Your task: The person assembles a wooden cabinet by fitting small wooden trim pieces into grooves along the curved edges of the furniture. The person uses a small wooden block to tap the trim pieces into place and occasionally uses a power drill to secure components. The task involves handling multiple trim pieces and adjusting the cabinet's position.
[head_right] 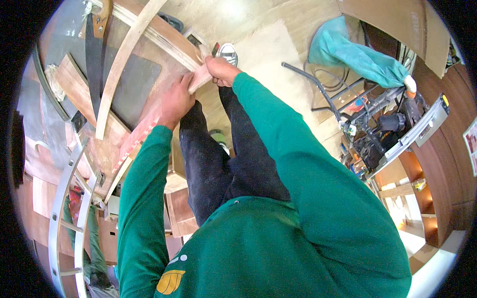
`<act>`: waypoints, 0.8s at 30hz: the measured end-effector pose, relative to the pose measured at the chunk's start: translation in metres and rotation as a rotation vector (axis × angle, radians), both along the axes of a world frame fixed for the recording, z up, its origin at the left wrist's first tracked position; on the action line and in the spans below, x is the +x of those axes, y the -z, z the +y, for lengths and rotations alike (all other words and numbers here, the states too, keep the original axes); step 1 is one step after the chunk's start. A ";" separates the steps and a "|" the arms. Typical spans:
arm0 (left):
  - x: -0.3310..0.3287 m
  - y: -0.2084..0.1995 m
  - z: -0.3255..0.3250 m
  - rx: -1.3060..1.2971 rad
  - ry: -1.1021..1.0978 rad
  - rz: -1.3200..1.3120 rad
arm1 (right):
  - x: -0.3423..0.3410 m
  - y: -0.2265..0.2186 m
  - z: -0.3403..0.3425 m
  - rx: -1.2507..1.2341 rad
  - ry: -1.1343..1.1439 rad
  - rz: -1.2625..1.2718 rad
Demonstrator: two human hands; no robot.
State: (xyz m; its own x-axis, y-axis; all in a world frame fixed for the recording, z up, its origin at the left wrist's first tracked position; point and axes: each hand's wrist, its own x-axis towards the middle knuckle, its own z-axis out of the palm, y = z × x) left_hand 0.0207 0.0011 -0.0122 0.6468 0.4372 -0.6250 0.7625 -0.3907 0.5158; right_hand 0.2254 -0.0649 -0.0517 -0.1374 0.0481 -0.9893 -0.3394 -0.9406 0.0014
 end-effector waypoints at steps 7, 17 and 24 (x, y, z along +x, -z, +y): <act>0.003 -0.006 0.001 -0.079 -0.005 0.089 | -0.001 -0.072 0.000 -0.045 -0.025 -0.037; -0.005 0.004 -0.008 -0.036 -0.062 0.017 | -0.003 -0.071 0.003 -0.015 -0.020 -0.101; 0.000 -0.002 -0.001 -0.081 -0.047 0.059 | 0.001 -0.037 0.010 -0.053 -0.097 -0.067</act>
State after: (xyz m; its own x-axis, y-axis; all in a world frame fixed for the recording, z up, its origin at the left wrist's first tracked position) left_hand 0.0209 0.0001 -0.0103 0.5880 0.4129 -0.6956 0.8088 -0.3124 0.4982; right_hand 0.2259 -0.0547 -0.0145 -0.0720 -0.0146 -0.9973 -0.2473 -0.9684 0.0321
